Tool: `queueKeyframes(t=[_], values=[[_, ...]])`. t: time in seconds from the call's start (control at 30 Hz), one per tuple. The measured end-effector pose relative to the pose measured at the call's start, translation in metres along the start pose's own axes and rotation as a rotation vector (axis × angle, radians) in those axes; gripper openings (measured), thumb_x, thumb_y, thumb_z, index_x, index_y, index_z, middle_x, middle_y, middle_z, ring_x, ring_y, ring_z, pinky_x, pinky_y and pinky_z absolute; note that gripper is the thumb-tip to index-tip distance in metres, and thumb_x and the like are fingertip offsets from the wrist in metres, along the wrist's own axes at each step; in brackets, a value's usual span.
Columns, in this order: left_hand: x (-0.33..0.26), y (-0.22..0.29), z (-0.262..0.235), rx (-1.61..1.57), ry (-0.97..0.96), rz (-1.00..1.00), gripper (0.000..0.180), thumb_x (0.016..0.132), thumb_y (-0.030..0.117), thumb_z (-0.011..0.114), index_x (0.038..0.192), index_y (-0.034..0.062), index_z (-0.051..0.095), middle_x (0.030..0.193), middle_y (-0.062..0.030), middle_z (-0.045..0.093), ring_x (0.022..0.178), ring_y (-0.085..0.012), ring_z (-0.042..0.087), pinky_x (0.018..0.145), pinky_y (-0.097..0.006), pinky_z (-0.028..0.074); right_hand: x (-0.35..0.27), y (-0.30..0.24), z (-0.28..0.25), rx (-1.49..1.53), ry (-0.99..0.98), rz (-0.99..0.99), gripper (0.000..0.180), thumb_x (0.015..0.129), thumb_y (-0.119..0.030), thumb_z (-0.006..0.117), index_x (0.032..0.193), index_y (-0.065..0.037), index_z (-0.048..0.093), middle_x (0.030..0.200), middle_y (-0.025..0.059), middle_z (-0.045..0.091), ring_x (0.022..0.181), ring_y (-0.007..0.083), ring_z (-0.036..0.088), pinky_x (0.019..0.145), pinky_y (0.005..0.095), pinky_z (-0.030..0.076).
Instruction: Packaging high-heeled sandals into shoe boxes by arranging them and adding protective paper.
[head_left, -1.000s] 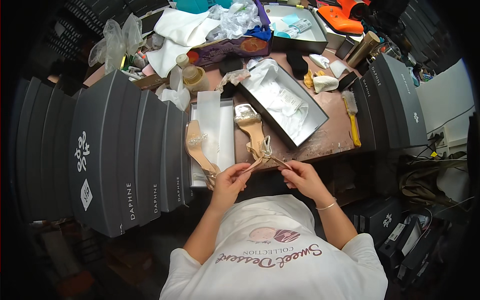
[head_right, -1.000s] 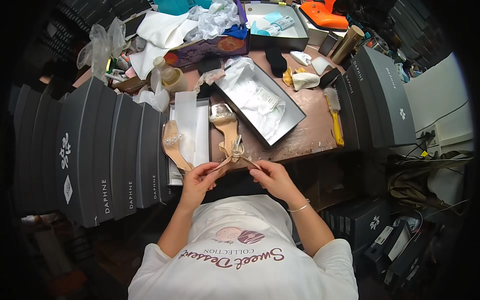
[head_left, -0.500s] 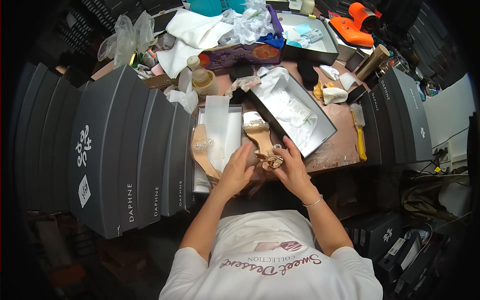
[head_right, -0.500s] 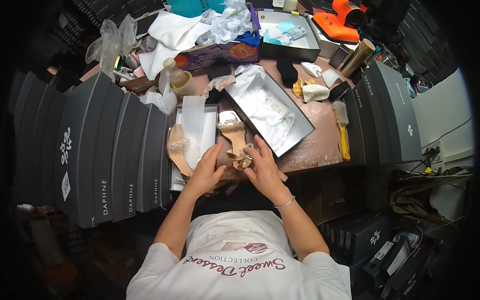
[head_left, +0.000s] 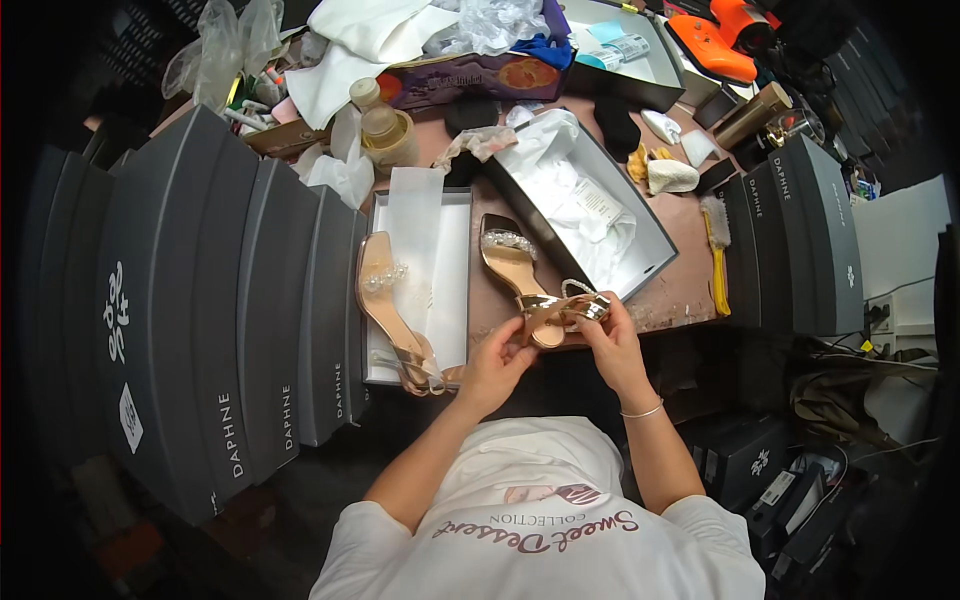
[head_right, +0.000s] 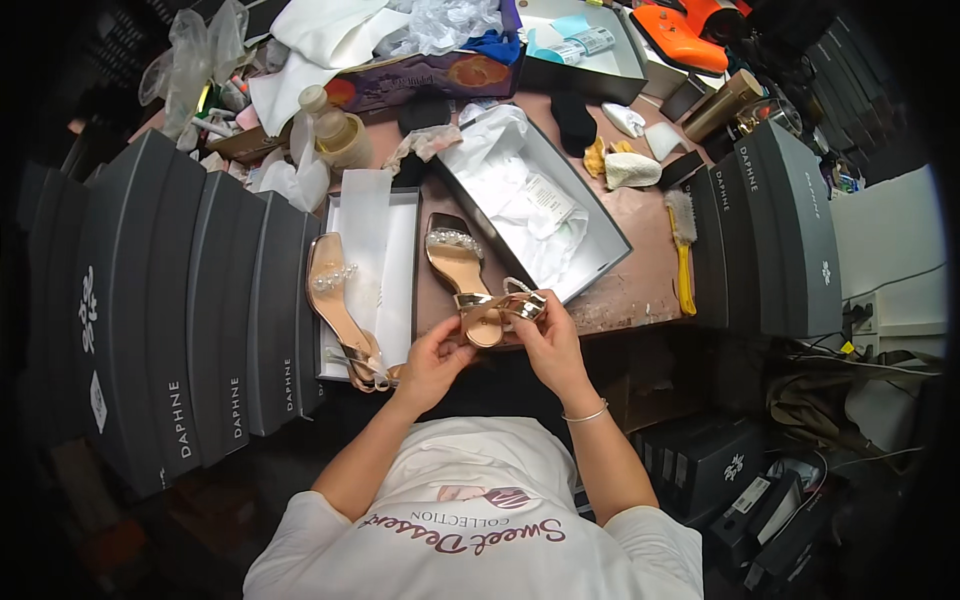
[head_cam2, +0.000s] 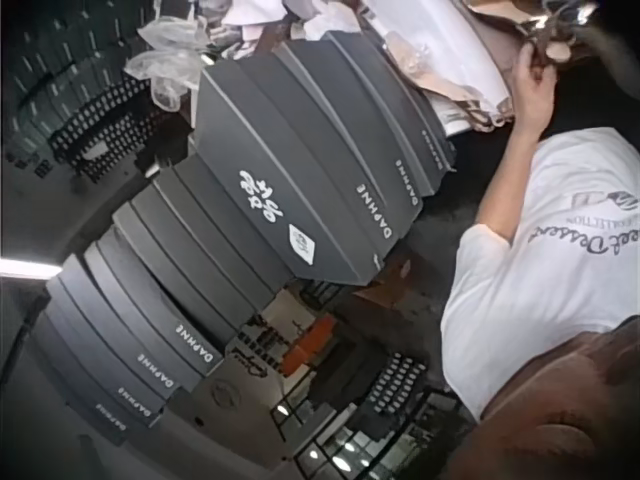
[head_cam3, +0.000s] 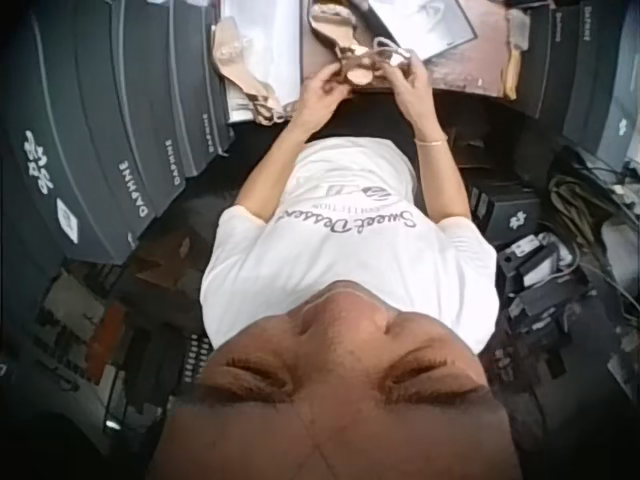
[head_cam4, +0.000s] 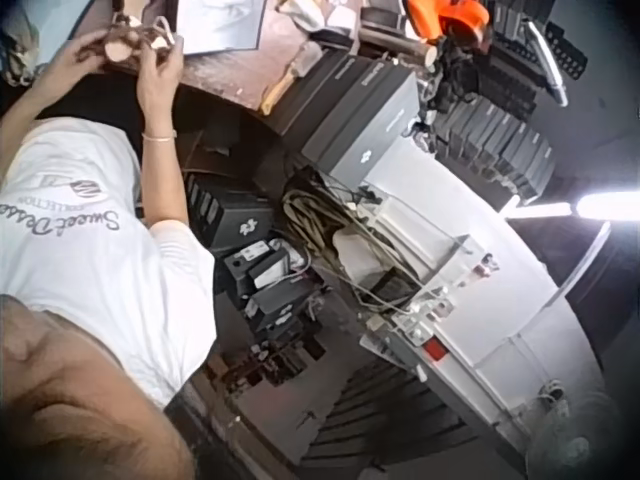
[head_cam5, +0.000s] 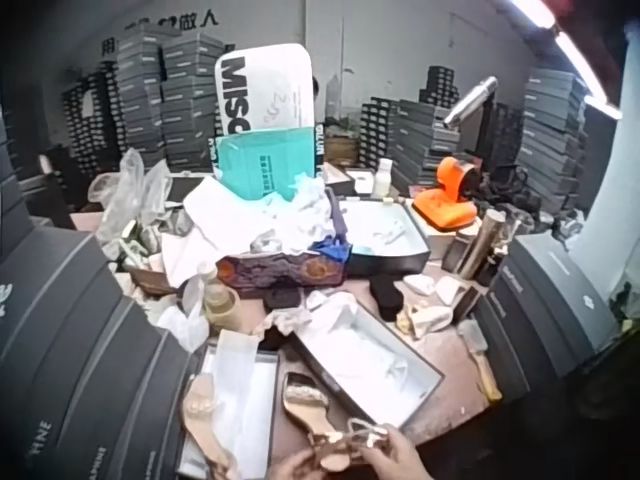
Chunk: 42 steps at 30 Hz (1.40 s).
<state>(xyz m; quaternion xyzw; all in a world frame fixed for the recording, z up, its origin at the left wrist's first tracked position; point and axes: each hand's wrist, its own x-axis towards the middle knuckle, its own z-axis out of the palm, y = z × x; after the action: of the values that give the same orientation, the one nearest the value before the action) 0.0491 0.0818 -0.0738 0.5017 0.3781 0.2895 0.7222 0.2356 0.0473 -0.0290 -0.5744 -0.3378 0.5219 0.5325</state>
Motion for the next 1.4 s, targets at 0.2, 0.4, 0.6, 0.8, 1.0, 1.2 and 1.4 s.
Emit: queueKeyframes(t=[0.2,0.4,0.6,0.8,1.0,1.2,1.4], values=[[0.000,0.064,-0.017,-0.146,-0.093,-0.139,0.025,0.099,0.020,0.051,0.106,-0.0014,0.061,0.073,-0.0003,0.059,0.059,-0.0052,0.055,0.055,-0.018,0.045,0.007,-0.052,0.011,-0.065,-0.017,-0.015,0.015,0.093,-0.011,0.056,0.105,-0.003,0.051,0.083,0.0006,0.059,0.069,0.0046,0.056,0.058,0.0189,0.048],[-0.011,0.110,-0.015,-0.400,-0.133,-0.254,0.023,0.097,0.023,0.055,0.100,0.0011,0.062,0.067,-0.0008,0.060,0.048,-0.0018,0.044,0.041,-0.016,0.029,0.027,-0.099,0.022,-0.005,-0.142,-0.081,0.019,0.091,-0.012,0.060,0.106,-0.004,0.052,0.078,-0.0012,0.057,0.060,0.0018,0.048,0.050,0.0177,0.039],[-0.026,0.122,-0.025,-0.375,-0.168,-0.291,0.023,0.092,0.021,0.063,0.105,0.0029,0.059,0.080,-0.0012,0.061,0.046,-0.0005,0.035,0.041,-0.015,0.025,0.031,-0.127,0.032,-0.152,-0.386,-0.102,0.066,0.085,-0.010,0.069,0.140,0.000,0.033,0.081,0.0019,0.060,0.065,0.0056,0.054,0.054,0.0211,0.044],[-0.032,0.109,-0.048,-0.904,-0.188,-0.337,0.035,0.100,0.034,0.047,0.105,0.0003,0.054,0.083,-0.0002,0.058,0.044,0.0019,0.035,0.042,-0.015,0.032,0.043,-0.106,0.039,0.004,-0.403,-0.095,0.082,0.083,-0.009,0.071,0.148,-0.005,0.021,0.116,0.0117,0.054,0.086,0.0092,0.058,0.073,0.0224,0.049],[-0.038,0.106,-0.052,-1.091,-0.051,-0.384,0.035,0.101,0.033,0.045,0.107,0.0002,0.054,0.085,-0.0008,0.057,0.044,0.0017,0.036,0.043,-0.015,0.032,0.026,-0.102,0.026,-0.257,-0.647,0.019,0.091,0.073,-0.026,0.082,0.145,-0.003,0.031,0.136,0.0138,0.046,0.104,0.0207,0.057,0.091,0.0340,0.047],[-0.034,0.099,-0.049,-1.145,0.054,-0.494,0.033,0.100,0.034,0.046,0.105,0.0026,0.055,0.084,-0.0015,0.059,0.041,0.0013,0.036,0.040,-0.014,0.031,0.012,-0.087,0.025,-0.432,-0.712,0.019,0.081,0.071,-0.023,0.082,0.137,0.000,0.042,0.108,0.0168,0.066,0.096,0.0203,0.064,0.082,0.0328,0.051],[-0.036,0.095,-0.055,-1.242,-0.121,-0.430,0.038,0.102,0.034,0.041,0.109,-0.0018,0.053,0.085,-0.0032,0.056,0.044,-0.0006,0.037,0.045,-0.018,0.034,0.010,-0.095,0.011,-0.409,-0.784,-0.083,0.075,0.071,-0.019,0.079,0.136,-0.004,0.046,0.109,0.0181,0.065,0.096,0.0264,0.065,0.083,0.0342,0.051]])
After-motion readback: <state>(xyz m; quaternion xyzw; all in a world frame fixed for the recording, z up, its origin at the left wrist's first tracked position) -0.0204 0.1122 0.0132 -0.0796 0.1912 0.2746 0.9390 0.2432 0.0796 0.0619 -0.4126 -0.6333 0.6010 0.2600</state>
